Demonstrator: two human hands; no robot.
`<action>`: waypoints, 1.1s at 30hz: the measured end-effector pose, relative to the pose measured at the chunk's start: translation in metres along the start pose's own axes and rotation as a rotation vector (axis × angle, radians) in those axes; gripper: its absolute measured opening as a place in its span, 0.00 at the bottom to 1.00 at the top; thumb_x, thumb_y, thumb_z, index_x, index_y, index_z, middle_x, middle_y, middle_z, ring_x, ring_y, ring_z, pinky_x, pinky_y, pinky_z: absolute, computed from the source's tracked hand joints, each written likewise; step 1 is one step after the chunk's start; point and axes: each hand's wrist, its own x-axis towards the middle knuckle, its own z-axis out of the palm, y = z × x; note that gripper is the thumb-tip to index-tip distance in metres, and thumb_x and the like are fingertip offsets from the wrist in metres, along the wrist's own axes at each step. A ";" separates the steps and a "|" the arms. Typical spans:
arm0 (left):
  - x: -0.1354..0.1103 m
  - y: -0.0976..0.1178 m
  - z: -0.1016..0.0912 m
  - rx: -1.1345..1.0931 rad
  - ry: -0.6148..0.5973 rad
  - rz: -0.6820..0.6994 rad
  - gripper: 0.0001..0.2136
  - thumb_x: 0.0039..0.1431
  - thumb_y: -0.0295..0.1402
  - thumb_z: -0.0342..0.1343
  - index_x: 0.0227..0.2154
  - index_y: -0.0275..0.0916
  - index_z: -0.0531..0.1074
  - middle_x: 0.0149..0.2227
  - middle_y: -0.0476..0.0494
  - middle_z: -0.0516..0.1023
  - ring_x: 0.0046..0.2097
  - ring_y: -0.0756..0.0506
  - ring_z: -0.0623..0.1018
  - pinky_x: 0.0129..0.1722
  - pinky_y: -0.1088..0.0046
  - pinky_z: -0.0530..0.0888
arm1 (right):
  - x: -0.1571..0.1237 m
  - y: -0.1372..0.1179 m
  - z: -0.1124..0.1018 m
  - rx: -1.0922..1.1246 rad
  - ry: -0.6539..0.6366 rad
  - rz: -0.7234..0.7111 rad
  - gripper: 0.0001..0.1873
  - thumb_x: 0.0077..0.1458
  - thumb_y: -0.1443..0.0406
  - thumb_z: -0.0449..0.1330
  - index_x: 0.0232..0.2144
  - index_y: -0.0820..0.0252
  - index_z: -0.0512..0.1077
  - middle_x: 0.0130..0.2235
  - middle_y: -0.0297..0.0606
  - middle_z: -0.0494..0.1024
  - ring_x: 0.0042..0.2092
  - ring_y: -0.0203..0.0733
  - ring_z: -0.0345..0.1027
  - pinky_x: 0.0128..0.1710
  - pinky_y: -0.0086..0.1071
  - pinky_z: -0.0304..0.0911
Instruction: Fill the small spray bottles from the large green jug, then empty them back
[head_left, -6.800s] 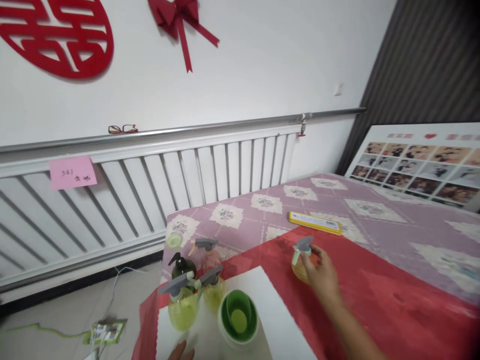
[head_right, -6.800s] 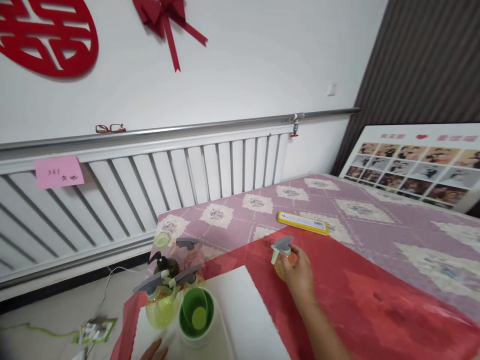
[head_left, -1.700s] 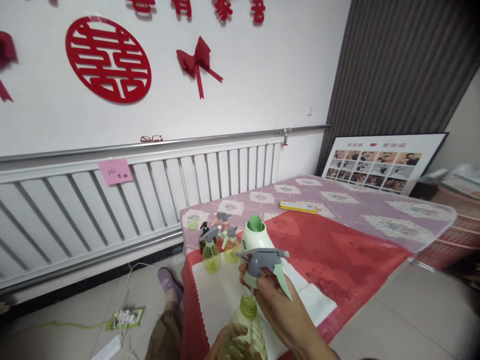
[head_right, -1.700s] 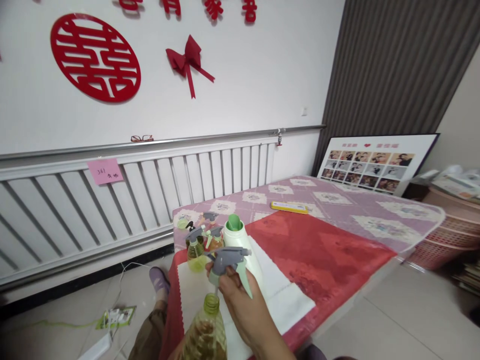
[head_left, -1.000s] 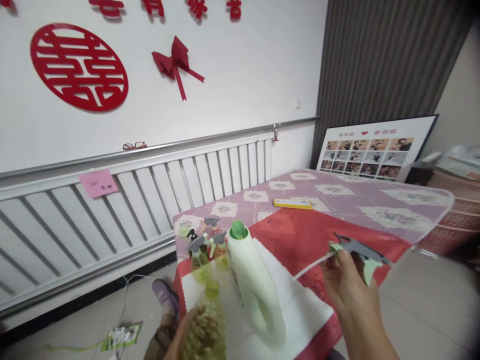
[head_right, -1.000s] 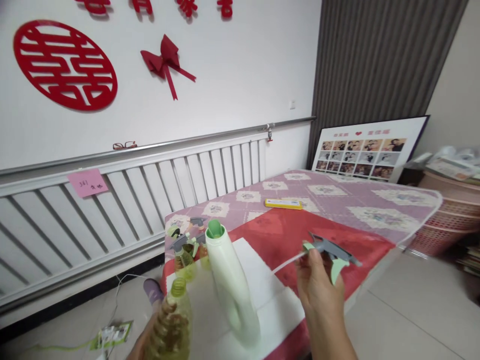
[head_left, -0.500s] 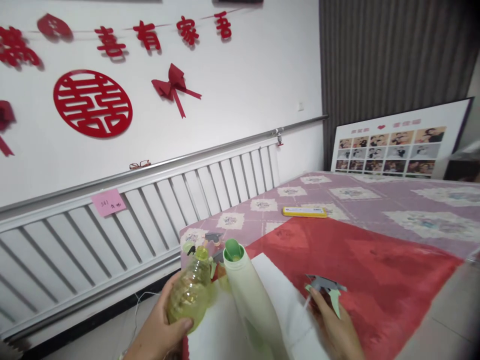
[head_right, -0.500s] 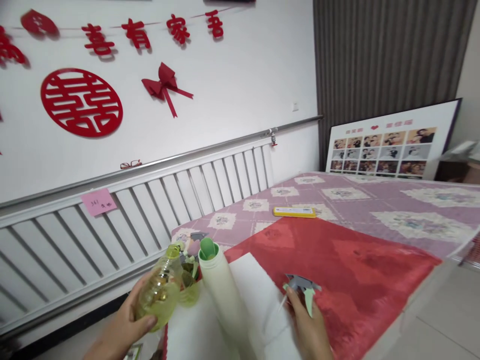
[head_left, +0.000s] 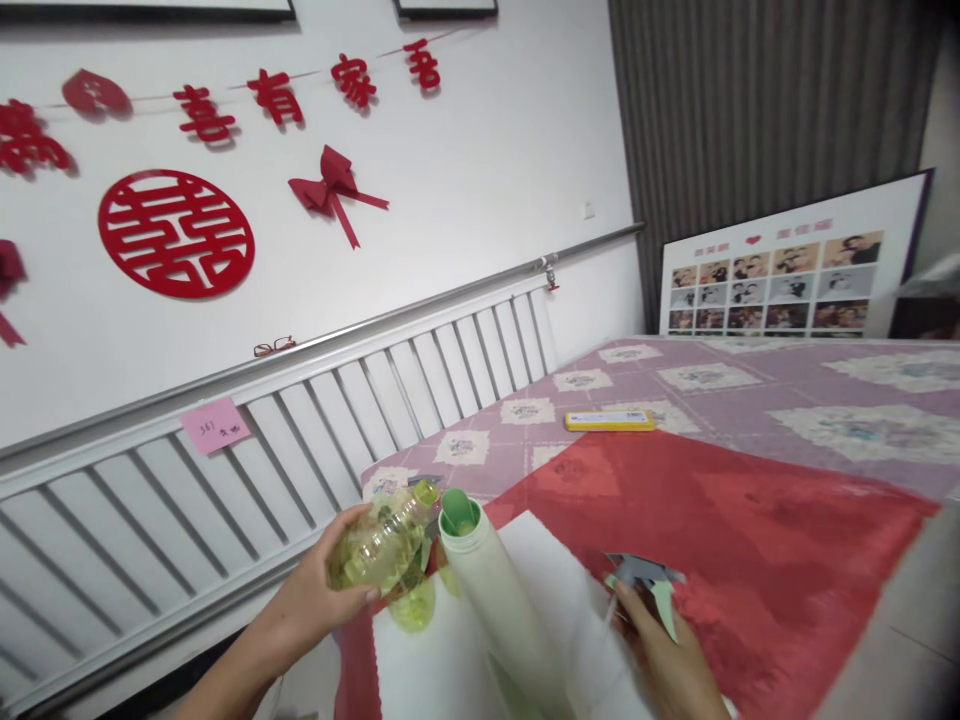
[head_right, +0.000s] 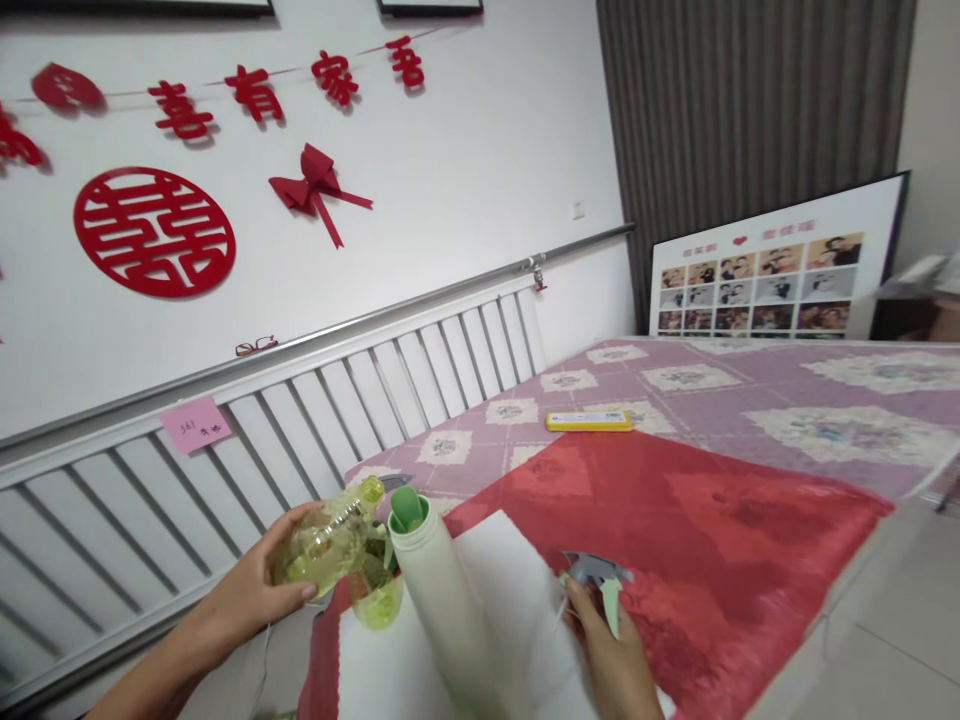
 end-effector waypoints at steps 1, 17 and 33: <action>0.002 0.002 -0.002 0.024 -0.003 -0.001 0.38 0.44 0.38 0.65 0.58 0.43 0.56 0.60 0.38 0.64 0.58 0.36 0.70 0.57 0.63 0.68 | 0.000 0.001 0.000 0.003 0.001 0.001 0.27 0.31 0.55 0.74 0.37 0.56 0.74 0.36 0.29 0.79 0.37 0.36 0.72 0.32 0.21 0.71; 0.010 0.024 -0.015 0.377 0.018 0.042 0.38 0.46 0.39 0.61 0.60 0.43 0.55 0.60 0.37 0.66 0.56 0.37 0.71 0.55 0.59 0.70 | -0.007 0.000 0.000 0.000 -0.024 -0.004 0.28 0.30 0.54 0.74 0.36 0.55 0.74 0.37 0.30 0.78 0.39 0.37 0.72 0.34 0.22 0.72; 0.016 0.038 -0.022 0.599 0.021 0.165 0.36 0.46 0.37 0.61 0.60 0.48 0.55 0.58 0.40 0.66 0.53 0.37 0.73 0.50 0.60 0.74 | -0.004 0.006 -0.003 -0.049 -0.044 -0.026 0.25 0.36 0.53 0.71 0.37 0.56 0.73 0.34 0.29 0.79 0.37 0.38 0.74 0.35 0.24 0.71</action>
